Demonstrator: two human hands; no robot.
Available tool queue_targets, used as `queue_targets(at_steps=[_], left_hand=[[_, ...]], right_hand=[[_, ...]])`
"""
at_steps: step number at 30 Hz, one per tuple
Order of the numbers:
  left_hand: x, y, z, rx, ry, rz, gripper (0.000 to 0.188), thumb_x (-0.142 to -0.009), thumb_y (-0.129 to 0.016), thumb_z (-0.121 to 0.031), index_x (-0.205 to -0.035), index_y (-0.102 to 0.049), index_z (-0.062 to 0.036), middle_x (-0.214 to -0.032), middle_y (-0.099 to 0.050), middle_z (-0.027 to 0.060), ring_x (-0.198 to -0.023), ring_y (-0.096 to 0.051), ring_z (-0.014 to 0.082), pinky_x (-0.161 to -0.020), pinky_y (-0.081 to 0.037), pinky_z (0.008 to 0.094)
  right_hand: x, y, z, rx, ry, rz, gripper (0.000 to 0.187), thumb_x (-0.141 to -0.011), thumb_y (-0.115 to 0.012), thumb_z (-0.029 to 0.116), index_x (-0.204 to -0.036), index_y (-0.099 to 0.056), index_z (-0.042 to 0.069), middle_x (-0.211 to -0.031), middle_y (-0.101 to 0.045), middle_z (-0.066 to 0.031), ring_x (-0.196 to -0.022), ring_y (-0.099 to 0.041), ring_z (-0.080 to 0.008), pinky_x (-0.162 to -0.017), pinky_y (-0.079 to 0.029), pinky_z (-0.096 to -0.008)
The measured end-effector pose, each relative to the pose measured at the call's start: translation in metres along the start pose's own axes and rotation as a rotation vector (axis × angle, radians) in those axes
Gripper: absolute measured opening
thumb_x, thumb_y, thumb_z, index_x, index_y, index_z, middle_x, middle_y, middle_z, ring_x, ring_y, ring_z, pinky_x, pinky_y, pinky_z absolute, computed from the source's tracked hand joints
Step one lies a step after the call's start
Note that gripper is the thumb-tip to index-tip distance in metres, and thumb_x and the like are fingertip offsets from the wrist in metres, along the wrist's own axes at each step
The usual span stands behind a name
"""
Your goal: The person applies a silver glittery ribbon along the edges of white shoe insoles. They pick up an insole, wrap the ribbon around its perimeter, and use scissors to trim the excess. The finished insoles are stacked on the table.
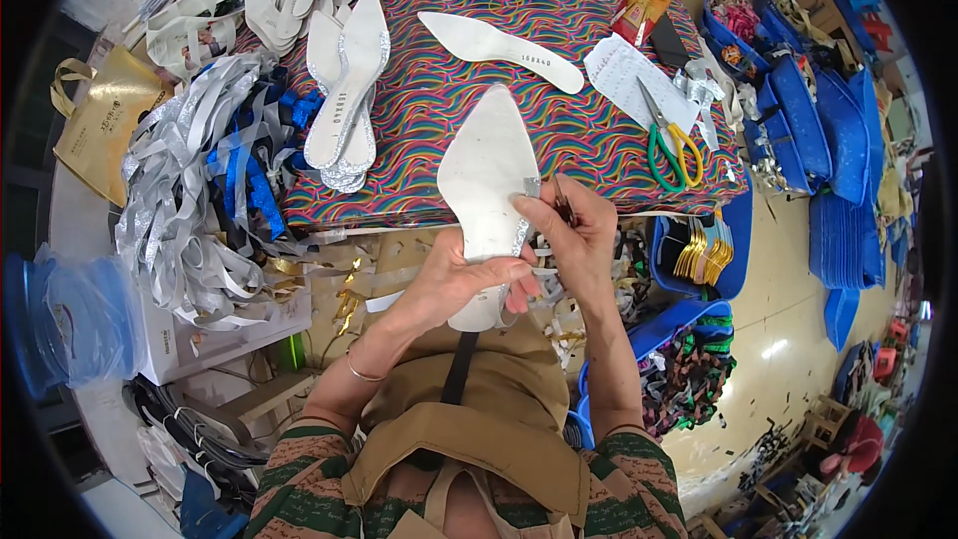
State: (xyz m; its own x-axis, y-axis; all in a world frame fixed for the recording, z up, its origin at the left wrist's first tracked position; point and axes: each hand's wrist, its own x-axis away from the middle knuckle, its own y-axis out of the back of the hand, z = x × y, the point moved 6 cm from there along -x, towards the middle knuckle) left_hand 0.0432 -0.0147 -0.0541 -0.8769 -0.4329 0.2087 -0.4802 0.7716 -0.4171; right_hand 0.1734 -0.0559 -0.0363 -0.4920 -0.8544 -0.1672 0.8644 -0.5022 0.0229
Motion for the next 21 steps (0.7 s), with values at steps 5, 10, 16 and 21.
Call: queue_targets(at_steps=[5,10,16,21], left_hand=[[0.0,0.01,-0.014,0.058,-0.056,-0.161,0.019,-0.089,-0.065,-0.009,-0.102,-0.06,0.0039,-0.077,-0.067,0.0163,-0.062,-0.066,0.0194,-0.056,-0.054,0.0304],[-0.008,0.034,-0.049,0.25,-0.176,-0.32,0.021,-0.088,-0.066,-0.011,-0.103,-0.058,0.0021,-0.077,-0.067,0.016,-0.06,-0.067,0.0225,-0.053,-0.055,0.0337],[-0.01,0.03,-0.051,0.594,-0.274,-0.286,0.013,-0.094,-0.059,-0.013,-0.103,-0.056,-0.0042,-0.069,-0.054,0.0056,-0.052,-0.051,0.0162,-0.049,-0.043,0.0334],[-0.007,0.027,-0.052,0.618,-0.466,-0.216,0.011,-0.099,-0.051,-0.016,-0.106,-0.052,-0.0084,-0.068,-0.044,-0.0004,-0.054,-0.041,0.0122,-0.051,-0.037,0.0309]], right_hand=[[0.01,-0.008,-0.003,-0.214,-0.251,-0.051,0.007,-0.086,-0.068,0.008,-0.087,-0.067,0.001,-0.068,-0.056,0.0049,-0.058,-0.041,-0.0029,-0.05,-0.031,-0.0222],[0.062,-0.017,-0.001,0.285,-0.002,0.292,0.022,-0.086,-0.066,0.008,-0.106,-0.066,0.001,-0.061,-0.054,-0.0044,-0.054,-0.05,-0.0112,-0.05,-0.039,-0.0286],[0.092,-0.025,0.011,0.504,0.256,0.153,0.02,-0.087,-0.064,0.006,-0.106,-0.066,0.001,-0.06,-0.052,-0.0086,-0.047,-0.05,-0.0221,-0.046,-0.039,-0.0326],[0.089,-0.027,0.008,0.449,0.297,-0.023,0.017,-0.089,-0.063,0.007,-0.104,-0.066,-0.001,-0.061,-0.054,-0.0051,-0.046,-0.049,-0.0179,-0.045,-0.038,-0.0305]])
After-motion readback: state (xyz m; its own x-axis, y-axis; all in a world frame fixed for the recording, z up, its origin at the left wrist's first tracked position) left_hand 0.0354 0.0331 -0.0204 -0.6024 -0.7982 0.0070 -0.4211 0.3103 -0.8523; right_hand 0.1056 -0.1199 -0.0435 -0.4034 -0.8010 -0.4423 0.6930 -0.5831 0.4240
